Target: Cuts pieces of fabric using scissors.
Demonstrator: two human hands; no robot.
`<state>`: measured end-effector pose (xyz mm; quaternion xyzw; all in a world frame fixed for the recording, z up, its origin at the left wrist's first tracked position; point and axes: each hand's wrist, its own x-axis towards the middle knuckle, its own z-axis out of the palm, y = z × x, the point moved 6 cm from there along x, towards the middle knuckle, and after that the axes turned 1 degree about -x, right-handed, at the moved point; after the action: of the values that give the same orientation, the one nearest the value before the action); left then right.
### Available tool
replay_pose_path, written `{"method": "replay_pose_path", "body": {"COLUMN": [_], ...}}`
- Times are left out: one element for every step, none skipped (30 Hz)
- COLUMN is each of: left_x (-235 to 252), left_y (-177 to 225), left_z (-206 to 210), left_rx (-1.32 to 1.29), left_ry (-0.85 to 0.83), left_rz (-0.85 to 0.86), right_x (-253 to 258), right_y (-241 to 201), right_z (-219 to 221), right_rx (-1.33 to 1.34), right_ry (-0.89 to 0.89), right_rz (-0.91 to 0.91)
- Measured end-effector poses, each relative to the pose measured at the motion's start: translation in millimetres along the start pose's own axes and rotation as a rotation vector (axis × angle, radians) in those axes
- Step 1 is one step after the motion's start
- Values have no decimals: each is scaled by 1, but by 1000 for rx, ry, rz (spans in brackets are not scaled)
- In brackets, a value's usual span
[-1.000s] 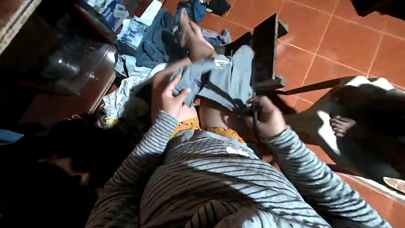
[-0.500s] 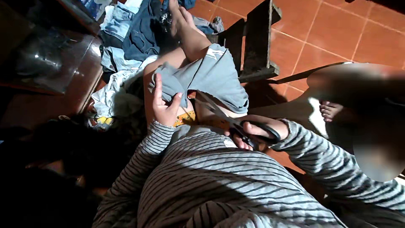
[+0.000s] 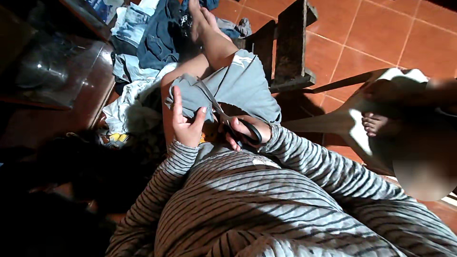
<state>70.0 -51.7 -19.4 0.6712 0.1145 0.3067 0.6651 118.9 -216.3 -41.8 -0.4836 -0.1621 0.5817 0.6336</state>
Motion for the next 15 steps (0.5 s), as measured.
{"method": "replay_pose_path", "body": {"left_x": [0,0,0,0,0,0,0,0,0,0,0,0,-1,-2,-3], "left_y": [0,-1,-2,-3,-3,-3,-3,-3,-3,-3,-3,-3,-2,-2,-2], "left_z": [0,-1,-1,-2,-2,-3,-4,-6,-7,-8,-9,-10,-10,-11,-11], "left_rx": [-4,-11,-15,-15,-9,-3,7,13,12,8,4,-1,1,6,9], "left_ry": [-3,-3,0,2,8,18,22,21,18,12,8,1,-8,-13,-16], "left_rz": [5,23,34,38,35,28,16,9,7,9,12,16,24,27,27], "right_x": [0,0,1,1,0,0,-1,-1,0,0,1,1,2,3,3], "right_y": [1,1,2,3,2,1,-1,-1,-2,-2,-2,-1,-1,-2,-3], "right_z": [-1,-2,-3,-5,-5,-5,-5,-4,-4,-4,-4,-5,-6,-6,-7], "right_rx": [3,7,5,-4,-17,-31,-43,-40,-30,-21,-15,-14,-18,-26,-36], "right_ry": [0,6,11,11,14,25,32,38,37,31,26,26,28,32,36], "right_rz": [-10,-18,-18,-13,-6,-2,1,3,4,6,11,14,13,15,20]}}
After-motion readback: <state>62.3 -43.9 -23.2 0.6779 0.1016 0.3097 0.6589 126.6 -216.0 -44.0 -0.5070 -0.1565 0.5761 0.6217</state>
